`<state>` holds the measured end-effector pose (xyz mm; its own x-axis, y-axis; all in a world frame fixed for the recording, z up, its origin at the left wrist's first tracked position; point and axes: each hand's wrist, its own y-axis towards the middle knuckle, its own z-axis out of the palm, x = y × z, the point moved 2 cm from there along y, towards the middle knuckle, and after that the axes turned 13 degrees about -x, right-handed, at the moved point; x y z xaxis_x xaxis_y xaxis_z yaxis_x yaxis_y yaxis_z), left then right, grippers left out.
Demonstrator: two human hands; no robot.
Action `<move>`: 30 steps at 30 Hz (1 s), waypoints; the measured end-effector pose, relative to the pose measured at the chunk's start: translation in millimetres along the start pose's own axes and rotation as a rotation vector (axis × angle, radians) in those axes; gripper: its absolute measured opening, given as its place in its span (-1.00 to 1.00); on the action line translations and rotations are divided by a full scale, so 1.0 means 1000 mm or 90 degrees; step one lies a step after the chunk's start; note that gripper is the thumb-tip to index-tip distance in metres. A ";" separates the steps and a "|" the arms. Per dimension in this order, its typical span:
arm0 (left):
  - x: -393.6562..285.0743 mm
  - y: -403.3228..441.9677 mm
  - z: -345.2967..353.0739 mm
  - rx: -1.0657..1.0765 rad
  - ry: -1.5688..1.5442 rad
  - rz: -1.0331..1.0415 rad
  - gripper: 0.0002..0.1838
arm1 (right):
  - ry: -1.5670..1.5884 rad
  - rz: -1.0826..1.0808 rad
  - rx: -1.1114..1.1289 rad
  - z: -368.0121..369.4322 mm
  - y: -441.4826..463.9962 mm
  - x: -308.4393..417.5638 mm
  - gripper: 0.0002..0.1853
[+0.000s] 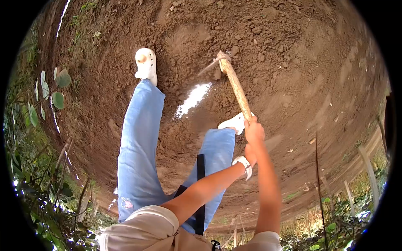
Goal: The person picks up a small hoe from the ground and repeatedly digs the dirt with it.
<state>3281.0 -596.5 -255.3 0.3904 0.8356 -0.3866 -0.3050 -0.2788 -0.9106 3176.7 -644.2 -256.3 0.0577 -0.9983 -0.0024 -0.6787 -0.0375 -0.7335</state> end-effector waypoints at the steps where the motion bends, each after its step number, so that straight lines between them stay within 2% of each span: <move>1: -0.017 -0.016 0.012 -0.037 0.127 -0.044 -0.73 | -0.007 0.002 0.011 -0.001 -0.005 -0.010 -0.52; 2: -0.029 -0.031 0.017 -0.068 0.259 -0.091 -0.67 | -0.006 0.011 0.019 -0.002 -0.015 -0.015 -0.52; 3: -0.034 -0.039 0.018 -0.061 0.266 -0.097 -0.67 | 0.038 0.025 0.009 -0.005 -0.020 -0.019 -0.52; 5: -0.044 -0.056 0.010 -0.150 0.225 -0.014 -0.63 | 0.112 0.031 -0.064 0.008 -0.029 -0.038 -0.53; 6: -0.019 -0.056 -0.011 -0.087 0.357 0.003 -0.63 | 0.237 0.062 -0.083 0.023 -0.042 -0.046 -0.55; 7: -0.006 -0.052 -0.035 0.019 0.508 -0.082 -0.62 | 0.363 0.109 -0.098 0.029 -0.058 -0.041 -0.58; 8: -0.012 -0.060 -0.059 -0.042 0.422 0.057 -0.61 | 0.434 0.206 -0.050 0.021 -0.074 -0.022 -0.61; 9: -0.031 -0.054 -0.087 0.050 0.488 0.141 -0.68 | 0.579 0.256 -0.100 0.039 -0.088 -0.011 -0.64; 10: -0.052 -0.049 -0.114 0.135 0.539 0.233 -0.73 | 0.692 0.362 -0.078 0.046 -0.099 0.010 -0.66; 11: -0.061 -0.031 -0.148 0.169 0.691 0.230 -0.63 | 0.762 0.463 -0.082 0.054 -0.104 0.034 -0.65; 12: -0.085 -0.011 -0.169 0.218 0.757 0.211 -0.63 | 0.861 0.506 -0.146 0.089 -0.103 0.051 -0.64; 13: -0.119 0.010 -0.170 0.214 0.799 0.166 -0.62 | 0.934 0.548 -0.173 0.088 -0.097 0.076 -0.62; 14: -0.158 0.031 -0.162 0.293 0.883 0.109 -0.60 | 1.033 0.573 -0.216 0.095 -0.084 0.095 -0.57; 15: -0.176 0.060 -0.160 0.373 0.979 0.163 -0.61 | 1.061 0.585 -0.267 0.097 -0.067 0.108 -0.55; 16: -0.200 0.078 -0.139 0.407 0.983 0.090 -0.66 | 1.093 0.604 -0.256 0.099 -0.046 0.115 -0.55; 17: -0.211 0.098 -0.124 0.380 1.041 0.092 -0.69 | 1.132 0.609 -0.299 0.108 -0.020 0.117 -0.54; 18: -0.214 0.114 -0.104 0.382 1.098 0.100 -0.68 | 1.161 0.632 -0.349 0.119 0.006 0.115 -0.65; 19: -0.205 0.132 -0.096 0.448 1.141 0.240 -0.67 | 1.283 0.654 -0.123 0.122 0.024 0.105 -0.80; 20: -0.206 0.125 -0.080 0.427 1.205 0.329 -0.65 | 1.322 0.694 -0.061 0.111 0.028 0.100 -0.88; 22: -0.216 0.103 -0.063 0.456 1.193 0.297 -0.64 | 1.221 0.779 -0.127 0.110 0.029 0.102 -0.87; 23: -0.218 0.099 -0.070 0.433 1.213 0.267 -0.63 | 1.228 0.774 -0.121 0.105 0.026 0.109 -0.87; 25: -0.226 0.093 -0.093 0.409 1.223 0.185 -0.58 | 1.047 0.878 -0.114 0.085 0.003 0.124 -0.90; 26: -0.230 0.095 -0.115 0.358 1.279 0.161 -0.54 | 1.096 0.818 -0.096 0.101 -0.006 0.139 -0.85; 27: -0.244 0.086 -0.126 0.330 1.333 0.122 -0.57 | 1.084 0.843 -0.072 0.102 -0.016 0.156 -0.77; 28: -0.263 0.074 -0.129 0.299 1.314 0.089 -0.57 | 1.063 0.860 -0.087 0.132 -0.019 0.183 -0.67; 29: -0.278 0.072 -0.147 0.241 1.280 -0.002 -0.58 | 1.039 0.847 -0.017 0.116 -0.034 0.198 -0.57; 30: -0.292 0.070 -0.168 0.216 1.242 0.011 -0.58 | 0.896 0.826 0.000 0.145 -0.037 0.226 -0.54</move>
<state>3291.7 -939.1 -230.4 0.5693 -0.7934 -0.2153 -0.3499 0.0031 -0.9368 3320.8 -862.3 -328.6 -0.9592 0.2826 0.0032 0.1896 0.6516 -0.7345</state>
